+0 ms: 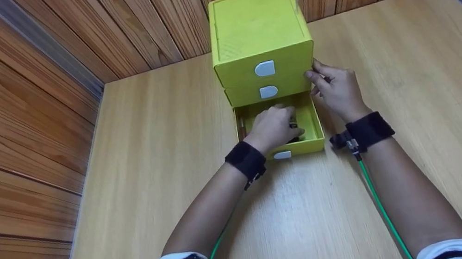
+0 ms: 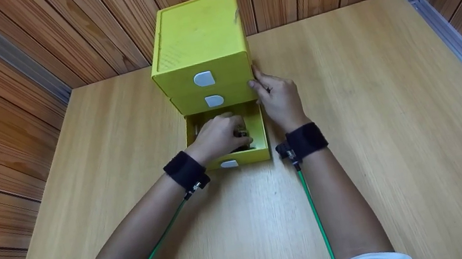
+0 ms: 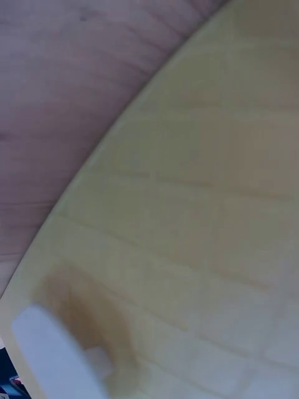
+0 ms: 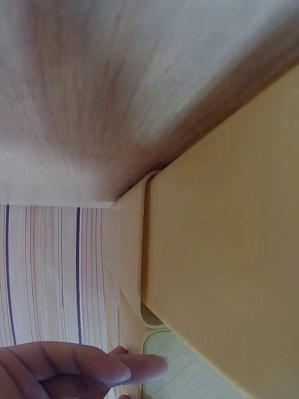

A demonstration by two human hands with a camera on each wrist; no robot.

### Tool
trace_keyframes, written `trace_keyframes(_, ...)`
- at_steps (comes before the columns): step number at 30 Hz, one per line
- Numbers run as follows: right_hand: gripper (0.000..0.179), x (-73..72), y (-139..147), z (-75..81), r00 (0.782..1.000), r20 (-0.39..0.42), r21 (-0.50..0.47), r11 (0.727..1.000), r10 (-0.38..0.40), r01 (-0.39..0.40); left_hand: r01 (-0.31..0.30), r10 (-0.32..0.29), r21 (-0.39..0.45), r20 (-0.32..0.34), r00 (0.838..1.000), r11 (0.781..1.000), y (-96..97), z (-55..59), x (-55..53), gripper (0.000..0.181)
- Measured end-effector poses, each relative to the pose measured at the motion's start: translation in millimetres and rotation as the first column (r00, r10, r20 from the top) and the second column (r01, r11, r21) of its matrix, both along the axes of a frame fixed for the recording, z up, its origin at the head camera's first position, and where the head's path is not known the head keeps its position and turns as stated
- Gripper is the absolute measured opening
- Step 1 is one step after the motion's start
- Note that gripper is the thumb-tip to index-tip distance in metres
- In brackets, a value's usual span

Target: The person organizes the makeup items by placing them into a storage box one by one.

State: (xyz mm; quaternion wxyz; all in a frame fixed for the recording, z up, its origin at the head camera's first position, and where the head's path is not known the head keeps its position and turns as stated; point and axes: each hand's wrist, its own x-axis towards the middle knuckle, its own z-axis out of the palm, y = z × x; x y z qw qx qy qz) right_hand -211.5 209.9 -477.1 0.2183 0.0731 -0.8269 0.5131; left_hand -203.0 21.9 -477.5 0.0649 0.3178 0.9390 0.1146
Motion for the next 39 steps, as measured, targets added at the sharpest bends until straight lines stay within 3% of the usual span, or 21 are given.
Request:
trace_keyframes(12, 0.038, -1.2, -0.7, -1.4, 0.999, -0.04, -0.044, 0.999, 0.016, -0.018, -0.004, 0.004, -0.025, 0.005, 1.0, 1.0, -0.7, -1.2, -1.1, 0.032)
trace_keyframes(14, 0.035, 5.2, -4.7, 7.6, 0.999, -0.045, -0.04, 0.999, 0.015, -0.017, -0.009, 0.009, -0.031, 0.013, 1.0, 0.999, -0.7, -1.5, -1.0, 0.033)
trace_keyframes(18, 0.035, 5.4, -4.8, 7.5, 0.999, -0.037, -0.036, 0.999, 0.01, -0.011, -0.017, 0.018, -0.04, 0.024, 1.0, 0.999, -0.9, -1.8, -0.5, 0.035)
trace_keyframes(21, 0.037, -1.1, -0.6, -1.8, 0.999, -0.036, -0.04, 0.999, 0.016, -0.018, -0.019, 0.02, -0.039, 0.022, 1.0, 0.999, -1.3, -1.7, -0.6, 0.034)
trace_keyframes(24, 0.039, -1.0, -0.3, -1.1, 0.999, -0.035, -0.03, 0.999, 0.02, -0.021, -0.013, 0.013, -0.018, 0.013, 1.0, 1.0, -3.6, -1.1, -0.4, 0.031)
trace_keyframes(31, 0.04, -3.7, -4.3, 1.5, 0.999, -0.024, -0.018, 1.0, 0.023, -0.024, -0.012, 0.011, 0.152, 0.007, 1.0, 0.988, -27.0, 8.8, 5.7, 0.036)
trace_keyframes(39, 0.043, 3.1, 4.9, 3.3, 1.0, 0.023, 0.086, 0.996, 0.021, -0.023, -0.007, -0.005, 0.427, 0.027, 1.0, 0.904, -64.1, 23.6, 20.7, 0.027)
